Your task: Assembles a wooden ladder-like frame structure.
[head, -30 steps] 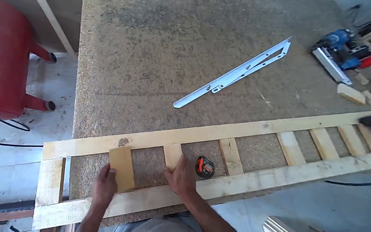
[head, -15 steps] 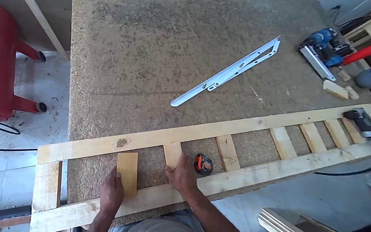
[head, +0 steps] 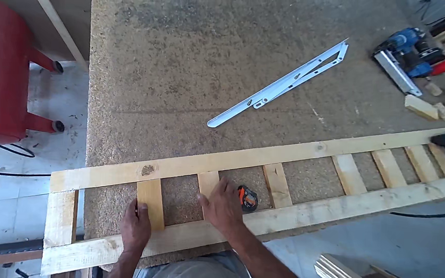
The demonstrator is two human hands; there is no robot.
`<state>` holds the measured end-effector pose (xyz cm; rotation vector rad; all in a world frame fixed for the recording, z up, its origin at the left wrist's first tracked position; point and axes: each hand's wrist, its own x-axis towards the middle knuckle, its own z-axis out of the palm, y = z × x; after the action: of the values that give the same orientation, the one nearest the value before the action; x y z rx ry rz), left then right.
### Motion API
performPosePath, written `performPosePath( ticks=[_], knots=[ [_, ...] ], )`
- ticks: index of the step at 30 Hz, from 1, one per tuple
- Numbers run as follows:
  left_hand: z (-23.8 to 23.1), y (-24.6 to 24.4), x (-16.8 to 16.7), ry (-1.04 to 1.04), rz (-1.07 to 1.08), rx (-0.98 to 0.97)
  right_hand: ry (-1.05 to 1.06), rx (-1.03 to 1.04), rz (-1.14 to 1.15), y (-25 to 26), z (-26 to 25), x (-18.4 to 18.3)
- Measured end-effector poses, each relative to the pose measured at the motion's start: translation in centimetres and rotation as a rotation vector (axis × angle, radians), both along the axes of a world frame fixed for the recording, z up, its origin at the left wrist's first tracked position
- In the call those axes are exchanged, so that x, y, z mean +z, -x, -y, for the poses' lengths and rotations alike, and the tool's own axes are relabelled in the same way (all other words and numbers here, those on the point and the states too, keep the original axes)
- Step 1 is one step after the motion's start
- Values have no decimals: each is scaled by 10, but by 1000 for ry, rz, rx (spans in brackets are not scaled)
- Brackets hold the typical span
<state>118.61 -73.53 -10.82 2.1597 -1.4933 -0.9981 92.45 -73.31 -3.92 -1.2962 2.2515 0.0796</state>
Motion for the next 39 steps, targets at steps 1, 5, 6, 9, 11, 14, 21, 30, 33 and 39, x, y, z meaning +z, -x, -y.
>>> performPosePath(
  ticks=[1,5,6,9,11,14,21,30,33,39],
  knots=[
    [-1,0,-1,4,0,1,122,43,-30,3,8,15],
    [-4,0,-1,-2,3,10,804,226,-205,20,81,84],
    [-5,0,-1,0,7,11,937,227,-220,21,101,94],
    [-9,0,-2,18,22,14,1037,191,-235,14,128,69],
    [-9,0,-4,30,30,20,907,201,-243,7,114,-6],
    [-6,2,-7,52,43,34,680,280,-259,7,96,-93],
    [-11,0,-6,35,56,27,841,246,-215,2,111,0],
    [-13,-2,-13,46,76,22,1008,254,-179,6,118,-65],
    [-16,-5,-14,67,101,16,752,361,-201,5,105,-116],
    [-3,-1,0,-33,39,21,667,285,72,6,39,-78]
  ],
)
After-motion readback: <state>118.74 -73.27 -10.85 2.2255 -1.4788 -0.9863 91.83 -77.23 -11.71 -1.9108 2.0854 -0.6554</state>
